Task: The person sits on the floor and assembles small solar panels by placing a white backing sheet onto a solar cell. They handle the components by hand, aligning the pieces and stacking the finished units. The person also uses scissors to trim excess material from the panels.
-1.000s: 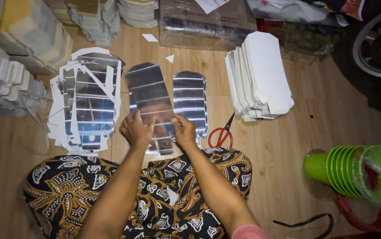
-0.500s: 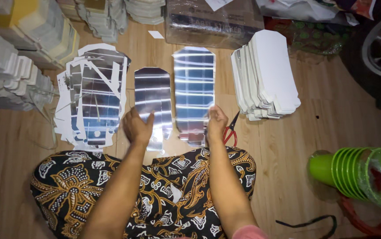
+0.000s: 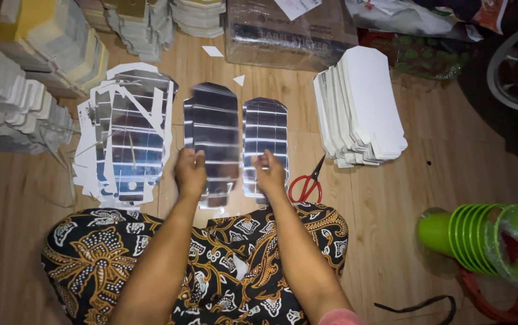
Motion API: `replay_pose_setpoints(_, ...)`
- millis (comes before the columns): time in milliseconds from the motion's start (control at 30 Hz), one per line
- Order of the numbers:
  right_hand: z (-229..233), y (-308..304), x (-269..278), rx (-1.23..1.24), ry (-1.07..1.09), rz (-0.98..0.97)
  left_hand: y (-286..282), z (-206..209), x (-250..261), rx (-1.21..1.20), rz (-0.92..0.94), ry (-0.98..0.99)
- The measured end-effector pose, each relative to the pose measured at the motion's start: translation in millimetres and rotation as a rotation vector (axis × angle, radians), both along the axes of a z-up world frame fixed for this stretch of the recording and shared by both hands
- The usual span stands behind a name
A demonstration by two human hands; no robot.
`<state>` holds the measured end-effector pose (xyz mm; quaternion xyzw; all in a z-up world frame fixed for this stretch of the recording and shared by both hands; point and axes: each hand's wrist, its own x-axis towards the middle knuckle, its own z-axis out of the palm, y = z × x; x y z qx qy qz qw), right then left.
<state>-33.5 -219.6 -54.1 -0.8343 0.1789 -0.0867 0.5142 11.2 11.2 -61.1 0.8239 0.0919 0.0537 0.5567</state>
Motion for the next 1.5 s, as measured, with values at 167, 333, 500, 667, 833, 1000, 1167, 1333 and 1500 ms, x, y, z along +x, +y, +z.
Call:
replay_pose_setpoints(167,4,13,-6,0.661,-0.018,0.076,-3,12,-2,-0.533,-0.140,0.142)
replay_pose_setpoints(333,12,-31,-2,0.595,-0.137,-0.305,-4,50,-4,0.690,-0.056,0.106)
replay_pose_setpoints(500,23,-40,-15,-0.505,0.100,-0.338,-11,58,-7,0.819,-0.164,0.413)
replay_pose_setpoints(667,30,-12,-10,-0.659,-0.026,-0.162,-16,34,-14,1.009,-0.200,0.057)
replay_pose_setpoints(833,46,25,-12,-0.176,0.190,0.212,-11,46,-11,0.740,-0.041,0.355)
replay_pose_setpoints(1000,66,50,-19,-0.205,0.267,0.564,-9,54,-10,0.693,-0.070,0.435)
replay_pose_setpoints(1167,43,40,-19,-0.194,0.160,0.651,-15,46,-20,0.851,-0.221,0.290)
replay_pose_setpoints(1333,23,36,-18,-0.186,0.067,0.560,-15,51,-24,0.717,-0.160,0.273)
replay_pose_setpoints(1500,27,35,-16,0.054,0.050,0.436,-14,62,-19,0.651,-0.072,0.292)
